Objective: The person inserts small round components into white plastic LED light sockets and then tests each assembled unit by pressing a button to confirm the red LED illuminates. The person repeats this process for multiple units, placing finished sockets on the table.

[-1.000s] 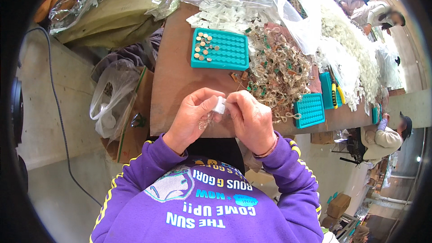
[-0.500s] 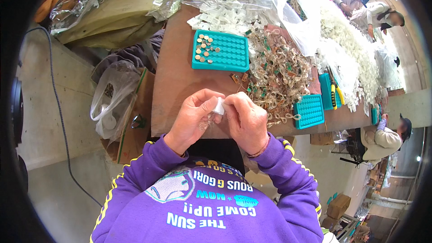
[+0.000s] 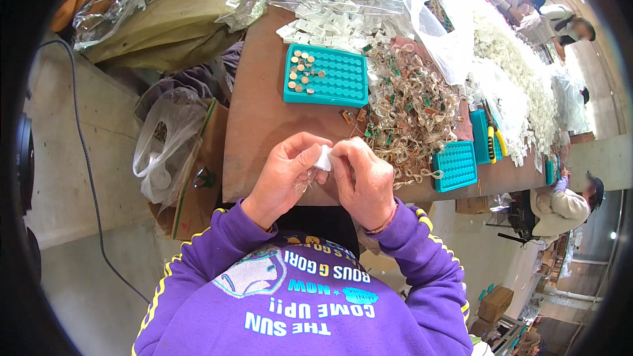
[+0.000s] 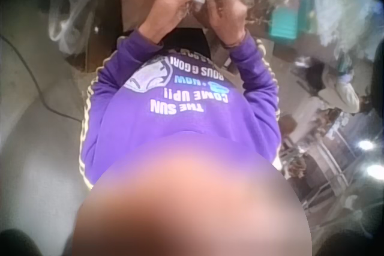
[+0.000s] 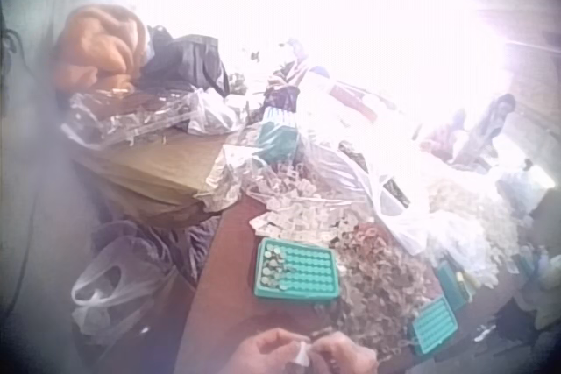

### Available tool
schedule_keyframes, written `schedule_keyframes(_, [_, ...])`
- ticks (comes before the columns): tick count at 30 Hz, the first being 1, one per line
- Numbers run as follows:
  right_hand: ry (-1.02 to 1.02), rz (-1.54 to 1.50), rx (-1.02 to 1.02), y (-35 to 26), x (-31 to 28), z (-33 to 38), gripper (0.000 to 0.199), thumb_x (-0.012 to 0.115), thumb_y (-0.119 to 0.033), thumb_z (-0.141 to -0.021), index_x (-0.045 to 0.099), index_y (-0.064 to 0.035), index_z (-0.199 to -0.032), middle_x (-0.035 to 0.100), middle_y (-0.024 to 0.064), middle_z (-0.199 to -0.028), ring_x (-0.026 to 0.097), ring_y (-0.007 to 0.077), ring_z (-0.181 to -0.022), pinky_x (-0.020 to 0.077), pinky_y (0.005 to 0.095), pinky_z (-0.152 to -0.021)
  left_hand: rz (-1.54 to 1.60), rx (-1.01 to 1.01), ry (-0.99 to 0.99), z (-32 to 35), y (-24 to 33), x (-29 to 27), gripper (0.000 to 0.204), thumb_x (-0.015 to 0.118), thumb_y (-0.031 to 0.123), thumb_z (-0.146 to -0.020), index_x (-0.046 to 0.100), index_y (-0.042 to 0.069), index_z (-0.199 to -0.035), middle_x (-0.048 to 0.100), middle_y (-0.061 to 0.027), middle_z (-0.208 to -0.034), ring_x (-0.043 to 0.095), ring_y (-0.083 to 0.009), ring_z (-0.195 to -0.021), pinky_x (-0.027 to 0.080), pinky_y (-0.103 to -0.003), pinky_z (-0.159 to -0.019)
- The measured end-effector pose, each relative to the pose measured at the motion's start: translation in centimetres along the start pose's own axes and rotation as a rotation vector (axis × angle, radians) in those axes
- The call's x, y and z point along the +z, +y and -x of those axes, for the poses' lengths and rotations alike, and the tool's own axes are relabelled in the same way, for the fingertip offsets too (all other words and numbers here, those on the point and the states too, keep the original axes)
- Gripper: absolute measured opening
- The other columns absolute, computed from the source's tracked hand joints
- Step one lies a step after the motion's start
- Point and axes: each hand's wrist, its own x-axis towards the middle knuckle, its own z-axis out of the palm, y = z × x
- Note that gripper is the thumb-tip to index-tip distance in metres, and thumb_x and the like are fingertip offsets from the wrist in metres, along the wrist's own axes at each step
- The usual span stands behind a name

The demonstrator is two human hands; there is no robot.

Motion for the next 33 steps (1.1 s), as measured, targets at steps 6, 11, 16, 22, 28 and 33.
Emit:
schedule_keyframes(6, [-0.016, -0.015, 0.009, -0.01, -0.24, -0.11, 0.012, 0.064, 0.007, -0.084, 0.058, -0.0007, -0.090, 0.057, 0.0118, -0.076, 0.058, 0.0222, -0.057, 0.0460, 0.0299, -0.052, 0.004, -0.005, 0.014, 0.07, 0.10, 0.11, 0.022, 0.060, 0.018, -0.097, 0.062, 0.000, -0.109, 0.065, -0.0069, -0.090, 0.060, -0.0131, -0.073, 0.049, -0.025, -0.066])
schedule_keyframes(11, [-0.041, -0.014, 0.028, -0.09, -0.44, -0.15, 0.011, 0.064, 0.006, -0.084, 0.058, -0.0004, -0.091, 0.058, 0.0120, -0.076, 0.059, 0.0227, -0.059, 0.0471, 0.0300, -0.053, 0.010, -0.021, 0.012, 0.15, 0.23, 0.16, 0.022, 0.059, 0.018, -0.098, 0.062, 0.000, -0.109, 0.065, -0.0075, -0.090, 0.060, -0.0131, -0.072, 0.048, -0.024, -0.064])
schedule_keyframes(16, [-0.035, -0.037, 0.042, -0.15, -0.58, -0.23, 0.010, 0.064, 0.005, -0.085, 0.058, 0.0002, -0.091, 0.061, 0.0119, -0.078, 0.065, 0.0221, -0.064, 0.0504, 0.0289, -0.058, 0.029, -0.027, 0.039, 0.11, 0.19, 0.39, 0.022, 0.058, 0.018, -0.098, 0.061, 0.000, -0.110, 0.065, -0.0083, -0.090, 0.059, -0.0131, -0.070, 0.047, -0.023, -0.061])
schedule_keyframes(22, [-0.060, -0.103, 0.168, -0.02, -0.79, 0.14, 0.006, 0.063, 0.002, -0.088, 0.059, 0.0007, -0.092, 0.063, 0.0115, -0.080, 0.068, 0.0199, -0.068, 0.0525, 0.0277, -0.061, 0.034, -0.002, 0.030, 0.11, 0.29, 0.42, 0.022, 0.058, 0.019, -0.098, 0.061, 0.000, -0.111, 0.065, -0.0092, -0.089, 0.060, -0.0131, -0.070, 0.046, -0.022, -0.061])
schedule_keyframes(28, [-0.084, -0.204, 0.293, -0.03, -0.89, -0.07, 0.004, 0.061, 0.001, -0.090, 0.058, 0.0014, -0.093, 0.064, 0.0102, -0.077, 0.069, 0.0164, -0.068, 0.0526, 0.0271, -0.061, 0.071, 0.005, 0.036, 0.04, 0.34, 0.50, 0.022, 0.057, 0.019, -0.099, 0.061, 0.000, -0.109, 0.065, -0.0093, -0.088, 0.060, -0.0130, -0.070, 0.047, -0.022, -0.061])
schedule_keyframes(33, [-0.104, -0.252, 0.303, -0.34, -0.99, -0.46, 0.002, 0.059, 0.001, -0.091, 0.058, 0.0011, -0.092, 0.064, 0.0102, -0.077, 0.068, 0.0156, -0.066, 0.0523, 0.0271, -0.059, 0.052, -0.018, 0.014, 0.03, 0.53, 0.24, 0.021, 0.057, 0.019, -0.099, 0.059, 0.000, -0.108, 0.064, -0.0085, -0.091, 0.059, -0.0133, -0.075, 0.048, -0.025, -0.067])
